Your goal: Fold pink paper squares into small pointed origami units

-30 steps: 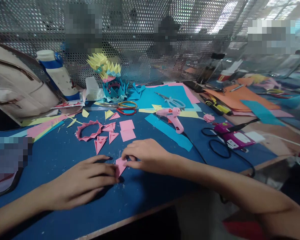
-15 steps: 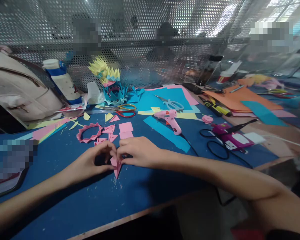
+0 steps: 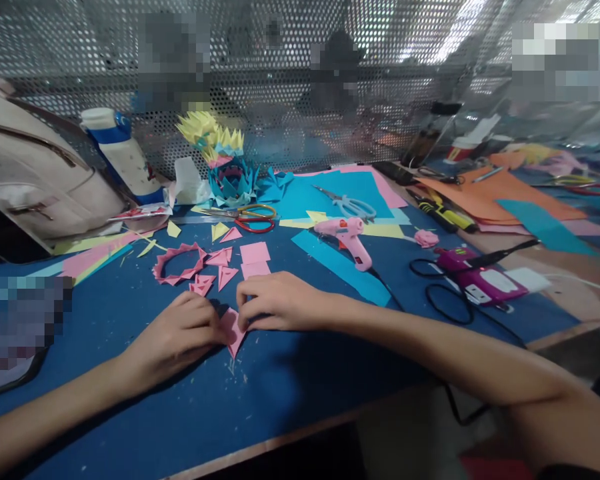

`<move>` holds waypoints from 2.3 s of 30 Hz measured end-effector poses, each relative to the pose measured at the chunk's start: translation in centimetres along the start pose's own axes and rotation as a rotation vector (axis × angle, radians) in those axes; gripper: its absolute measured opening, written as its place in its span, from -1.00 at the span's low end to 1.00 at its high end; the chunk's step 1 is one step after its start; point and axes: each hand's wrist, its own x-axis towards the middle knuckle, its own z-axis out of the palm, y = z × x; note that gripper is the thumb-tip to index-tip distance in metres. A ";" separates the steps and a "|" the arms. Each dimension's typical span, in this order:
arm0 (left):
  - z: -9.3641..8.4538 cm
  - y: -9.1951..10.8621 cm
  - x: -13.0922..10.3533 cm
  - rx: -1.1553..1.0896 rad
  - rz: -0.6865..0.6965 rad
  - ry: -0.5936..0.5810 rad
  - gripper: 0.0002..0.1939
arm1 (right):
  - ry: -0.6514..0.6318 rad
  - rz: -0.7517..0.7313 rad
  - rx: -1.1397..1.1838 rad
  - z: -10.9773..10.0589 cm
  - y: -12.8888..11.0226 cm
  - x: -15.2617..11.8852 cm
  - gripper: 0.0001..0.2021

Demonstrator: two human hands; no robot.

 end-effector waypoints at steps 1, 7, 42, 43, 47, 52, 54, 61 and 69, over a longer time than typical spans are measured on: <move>0.0 0.1 -0.1 0.036 0.037 0.008 -0.72 | -0.007 -0.014 -0.003 0.0 0.1 0.0 -0.80; -0.3 0.8 -0.8 0.126 0.219 -0.025 -0.74 | -0.009 -0.046 0.106 0.4 1.0 -0.2 -0.77; 0.1 1.0 -1.8 0.102 0.095 -0.204 -0.49 | 0.001 0.282 0.203 1.6 -0.8 0.9 -0.95; 0.1 0.9 -1.7 0.103 0.098 -0.209 -0.48 | 0.009 0.276 0.200 1.6 -0.9 0.8 -0.95; 0.0 0.8 -1.8 0.089 0.096 -0.201 -0.46 | 0.039 0.259 0.183 1.9 -1.0 0.7 -0.95; 0.1 0.9 -1.7 0.092 0.102 -0.194 -0.48 | 0.059 0.246 0.163 2.1 -1.0 0.6 -0.95; 0.0 0.9 -1.8 0.095 0.104 -0.201 -0.46 | 0.060 0.247 0.150 2.2 -1.0 0.6 -0.95; -0.2 0.6 -1.8 0.072 0.122 -0.182 -0.49 | 0.070 0.262 0.122 2.3 -1.2 0.5 -0.95; -0.6 0.5 -1.8 0.067 0.144 -0.172 -0.54 | 0.066 0.260 0.111 2.3 -1.2 0.5 -0.97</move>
